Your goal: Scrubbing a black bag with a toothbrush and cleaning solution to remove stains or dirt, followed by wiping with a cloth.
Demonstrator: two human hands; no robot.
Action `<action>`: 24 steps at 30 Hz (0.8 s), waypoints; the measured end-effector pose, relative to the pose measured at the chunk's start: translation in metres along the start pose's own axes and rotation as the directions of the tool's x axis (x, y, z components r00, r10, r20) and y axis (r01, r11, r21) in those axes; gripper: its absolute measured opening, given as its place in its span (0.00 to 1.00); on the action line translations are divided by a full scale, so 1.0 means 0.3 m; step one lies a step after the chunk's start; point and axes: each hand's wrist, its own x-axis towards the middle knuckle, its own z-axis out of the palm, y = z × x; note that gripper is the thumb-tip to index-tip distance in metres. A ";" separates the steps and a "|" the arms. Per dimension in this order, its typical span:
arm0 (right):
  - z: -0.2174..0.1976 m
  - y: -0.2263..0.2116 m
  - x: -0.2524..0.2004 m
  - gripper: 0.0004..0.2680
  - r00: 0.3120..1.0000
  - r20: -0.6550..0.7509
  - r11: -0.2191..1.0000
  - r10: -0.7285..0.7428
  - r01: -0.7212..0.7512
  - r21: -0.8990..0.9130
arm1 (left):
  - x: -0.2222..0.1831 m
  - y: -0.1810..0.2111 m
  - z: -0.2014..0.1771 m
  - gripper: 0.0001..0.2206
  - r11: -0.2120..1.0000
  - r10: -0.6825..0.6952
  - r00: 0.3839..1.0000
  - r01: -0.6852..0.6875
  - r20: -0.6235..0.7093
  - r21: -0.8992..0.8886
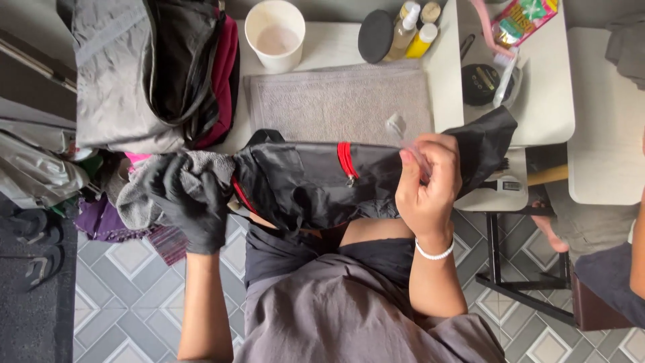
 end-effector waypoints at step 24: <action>0.016 -0.086 0.134 0.06 0.986 0.136 0.995 0.094 -0.088 -0.049 | 0.015 0.349 -0.040 0.16 0.886 -0.130 0.783 -0.184 0.608 0.426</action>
